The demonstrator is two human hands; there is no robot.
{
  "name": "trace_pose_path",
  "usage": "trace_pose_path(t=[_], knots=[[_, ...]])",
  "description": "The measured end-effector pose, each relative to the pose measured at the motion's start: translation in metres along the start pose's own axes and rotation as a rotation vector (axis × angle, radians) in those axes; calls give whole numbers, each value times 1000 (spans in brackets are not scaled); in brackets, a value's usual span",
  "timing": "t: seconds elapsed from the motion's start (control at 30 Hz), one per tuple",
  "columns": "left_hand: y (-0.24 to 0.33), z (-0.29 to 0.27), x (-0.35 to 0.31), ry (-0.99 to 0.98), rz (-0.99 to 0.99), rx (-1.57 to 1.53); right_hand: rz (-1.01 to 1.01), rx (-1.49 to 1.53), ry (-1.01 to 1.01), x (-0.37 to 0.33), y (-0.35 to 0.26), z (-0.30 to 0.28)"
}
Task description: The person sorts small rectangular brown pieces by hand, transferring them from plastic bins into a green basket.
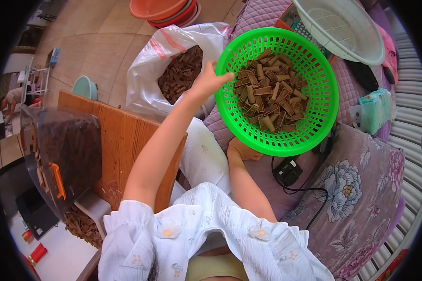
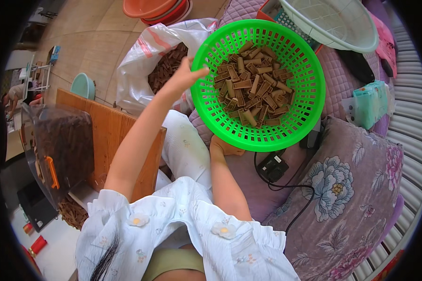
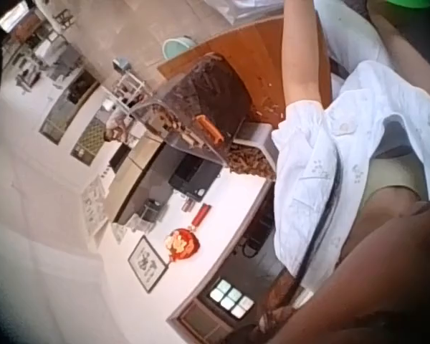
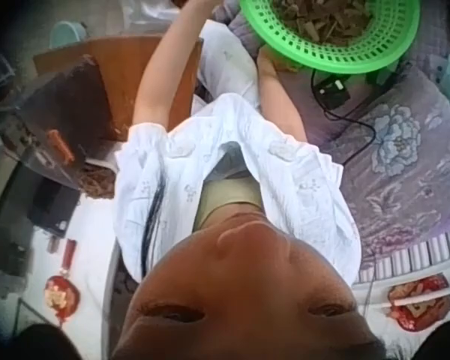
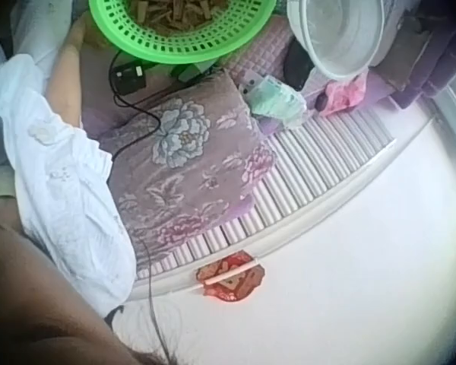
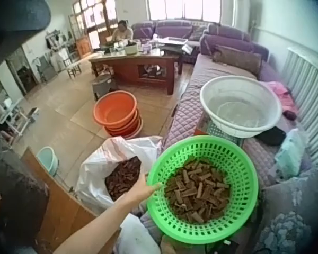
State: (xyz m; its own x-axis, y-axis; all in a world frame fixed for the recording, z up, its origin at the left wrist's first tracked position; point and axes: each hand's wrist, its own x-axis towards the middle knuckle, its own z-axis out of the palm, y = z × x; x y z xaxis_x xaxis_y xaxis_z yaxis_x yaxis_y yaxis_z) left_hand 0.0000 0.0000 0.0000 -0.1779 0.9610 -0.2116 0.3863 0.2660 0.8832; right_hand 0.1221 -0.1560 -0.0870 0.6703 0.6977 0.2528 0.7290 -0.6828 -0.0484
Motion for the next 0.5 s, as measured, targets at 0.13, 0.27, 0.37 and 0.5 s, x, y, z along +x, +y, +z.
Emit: trace_pose_path(t=[0.13, 0.27, 0.37, 0.5], knots=[[-6, -3, -22, -129, -112, -288, 307, 24, -258, -5, -10, 7], [25, -35, -75, 111, 60, -103, 190, 118, -181, -19, -2, 4], [39, -94, -133, 152, 55, -245, 122, 361, -297, -15, -2, 18], [39, -179, -233, 225, 48, -400, -23, 661, -494, -13, 56, 37]])
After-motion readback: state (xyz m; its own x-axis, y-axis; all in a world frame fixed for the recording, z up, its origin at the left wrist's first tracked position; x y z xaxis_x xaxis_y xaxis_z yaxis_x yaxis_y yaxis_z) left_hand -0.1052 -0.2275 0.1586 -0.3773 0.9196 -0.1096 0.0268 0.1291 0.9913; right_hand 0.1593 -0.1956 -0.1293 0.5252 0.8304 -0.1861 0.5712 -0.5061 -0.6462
